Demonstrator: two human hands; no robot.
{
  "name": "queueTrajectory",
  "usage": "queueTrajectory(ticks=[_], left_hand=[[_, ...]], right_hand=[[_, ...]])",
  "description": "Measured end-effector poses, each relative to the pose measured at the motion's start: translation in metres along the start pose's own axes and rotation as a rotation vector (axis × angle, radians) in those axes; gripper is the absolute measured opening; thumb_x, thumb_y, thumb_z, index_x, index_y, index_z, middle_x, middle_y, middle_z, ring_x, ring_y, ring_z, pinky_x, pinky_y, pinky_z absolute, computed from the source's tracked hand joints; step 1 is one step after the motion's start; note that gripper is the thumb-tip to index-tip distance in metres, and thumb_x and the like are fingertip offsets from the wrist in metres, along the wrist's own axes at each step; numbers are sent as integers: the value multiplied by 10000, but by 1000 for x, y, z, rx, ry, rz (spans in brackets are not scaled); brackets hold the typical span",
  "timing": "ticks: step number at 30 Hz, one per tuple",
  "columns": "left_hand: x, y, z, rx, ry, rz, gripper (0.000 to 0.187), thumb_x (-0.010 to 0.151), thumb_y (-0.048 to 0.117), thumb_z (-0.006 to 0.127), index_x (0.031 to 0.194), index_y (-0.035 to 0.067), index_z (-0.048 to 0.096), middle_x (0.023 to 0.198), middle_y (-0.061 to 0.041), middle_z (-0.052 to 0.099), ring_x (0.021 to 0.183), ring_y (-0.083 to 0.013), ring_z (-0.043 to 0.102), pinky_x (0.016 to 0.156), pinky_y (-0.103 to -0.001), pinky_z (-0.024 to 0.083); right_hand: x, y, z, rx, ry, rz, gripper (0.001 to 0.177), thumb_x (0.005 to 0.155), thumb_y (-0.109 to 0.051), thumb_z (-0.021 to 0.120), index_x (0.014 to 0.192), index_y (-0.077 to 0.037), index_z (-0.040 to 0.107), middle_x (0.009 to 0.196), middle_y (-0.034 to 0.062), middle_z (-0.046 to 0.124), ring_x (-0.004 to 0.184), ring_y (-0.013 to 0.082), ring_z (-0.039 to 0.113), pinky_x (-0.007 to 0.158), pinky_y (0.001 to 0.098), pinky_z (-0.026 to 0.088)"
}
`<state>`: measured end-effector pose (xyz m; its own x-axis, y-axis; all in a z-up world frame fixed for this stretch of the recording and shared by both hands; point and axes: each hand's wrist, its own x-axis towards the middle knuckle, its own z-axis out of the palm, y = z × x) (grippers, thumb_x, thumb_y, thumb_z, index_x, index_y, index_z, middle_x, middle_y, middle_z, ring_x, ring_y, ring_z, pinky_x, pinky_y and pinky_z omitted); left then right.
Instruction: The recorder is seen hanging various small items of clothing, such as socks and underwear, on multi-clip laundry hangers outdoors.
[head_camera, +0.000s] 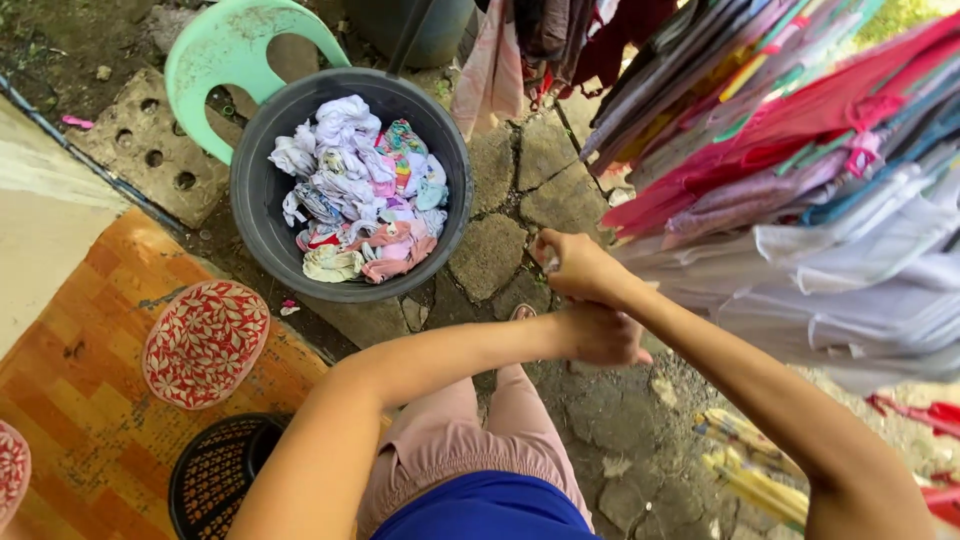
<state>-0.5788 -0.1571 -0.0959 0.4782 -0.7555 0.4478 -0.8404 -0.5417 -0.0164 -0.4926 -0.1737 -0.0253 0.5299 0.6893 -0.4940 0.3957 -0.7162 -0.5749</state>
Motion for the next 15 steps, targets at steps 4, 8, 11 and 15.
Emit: queueTrajectory(ticks=[4,8,11,15], left_hand=[[-2,-1,11,-410,-140,-111,477,987,392,606,632,74,613,536,-46,587,489,-236,572,688,-402,532],[-7,-11,-21,-501,-10,-37,305,1000,327,651,965,26,624,870,-101,644,814,-253,650,803,-412,543],[1,-20,-74,-618,476,-171,309,870,187,703,1141,84,595,1135,-104,614,1124,-291,592,1063,-431,462],[11,-36,-77,-1393,453,-703,656,855,28,701,1436,77,401,1359,-76,513,1279,-219,522,1111,-323,423]], right_hand=[[-10,36,12,118,261,-55,238,802,-12,602,1036,-51,619,675,90,653,542,215,677,522,306,520],[-38,81,-1,977,202,78,226,917,-55,582,1139,-42,618,791,131,657,672,256,685,607,368,578],[-87,98,5,1563,241,-124,334,975,-140,615,1284,-19,577,1080,177,649,929,276,692,799,412,612],[-163,48,5,1700,423,-481,610,797,-201,678,1377,-107,517,1594,205,409,1482,308,443,1177,495,383]])
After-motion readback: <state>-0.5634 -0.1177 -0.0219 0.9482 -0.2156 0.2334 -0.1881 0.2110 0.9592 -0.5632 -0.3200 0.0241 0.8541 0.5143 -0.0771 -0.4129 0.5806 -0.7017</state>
